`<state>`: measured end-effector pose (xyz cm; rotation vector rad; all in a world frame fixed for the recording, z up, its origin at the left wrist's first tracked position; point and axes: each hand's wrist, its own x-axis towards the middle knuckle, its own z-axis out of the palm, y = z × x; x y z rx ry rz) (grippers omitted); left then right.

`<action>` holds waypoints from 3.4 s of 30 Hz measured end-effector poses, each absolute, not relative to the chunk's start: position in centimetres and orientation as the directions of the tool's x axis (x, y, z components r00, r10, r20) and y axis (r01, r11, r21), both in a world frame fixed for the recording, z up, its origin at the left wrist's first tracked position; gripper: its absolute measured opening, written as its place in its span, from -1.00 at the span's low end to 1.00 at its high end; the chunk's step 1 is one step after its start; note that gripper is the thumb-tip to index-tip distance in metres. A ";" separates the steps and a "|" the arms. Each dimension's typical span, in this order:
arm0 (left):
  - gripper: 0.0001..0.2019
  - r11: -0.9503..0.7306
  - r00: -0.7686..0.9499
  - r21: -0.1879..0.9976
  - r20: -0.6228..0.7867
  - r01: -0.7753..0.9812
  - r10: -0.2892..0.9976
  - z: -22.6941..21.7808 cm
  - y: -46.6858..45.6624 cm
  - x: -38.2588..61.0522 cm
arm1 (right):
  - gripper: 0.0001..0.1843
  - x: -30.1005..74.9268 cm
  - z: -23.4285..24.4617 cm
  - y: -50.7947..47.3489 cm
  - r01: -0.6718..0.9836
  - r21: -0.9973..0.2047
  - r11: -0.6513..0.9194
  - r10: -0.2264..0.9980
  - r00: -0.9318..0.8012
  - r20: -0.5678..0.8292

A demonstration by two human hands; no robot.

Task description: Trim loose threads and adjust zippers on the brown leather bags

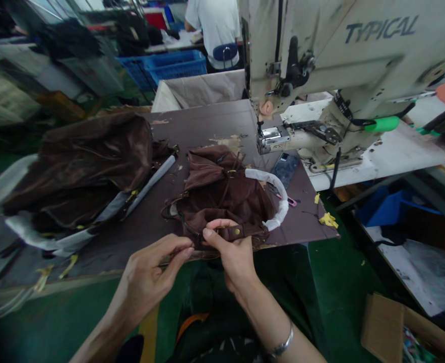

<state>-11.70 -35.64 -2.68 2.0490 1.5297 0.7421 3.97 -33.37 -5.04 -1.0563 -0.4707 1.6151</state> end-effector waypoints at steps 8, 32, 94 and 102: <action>-0.90 -0.328 0.137 0.560 0.355 0.761 0.925 -3.0 -36.0 -9.9 | -0.78 4.2 -4.2 -33.0 -0.511 -0.813 -0.280 0.937 0.038 -0.346; -0.80 -0.396 0.162 0.547 0.425 0.738 0.890 -3.4 -36.1 -10.3 | -0.77 4.3 -4.1 -32.8 -0.589 -0.732 -0.342 0.908 -0.007 -0.418; -0.90 -0.179 0.035 0.611 0.241 0.771 0.970 -3.1 -35.6 -10.2 | -0.84 4.0 -3.6 -33.1 -0.282 -0.946 -0.159 0.973 0.117 -0.198; -0.87 -0.274 0.244 0.655 0.138 0.704 0.960 0.3 -33.5 -11.2 | -0.68 4.2 -4.8 -33.4 -0.235 -0.947 -0.220 0.960 0.118 -0.253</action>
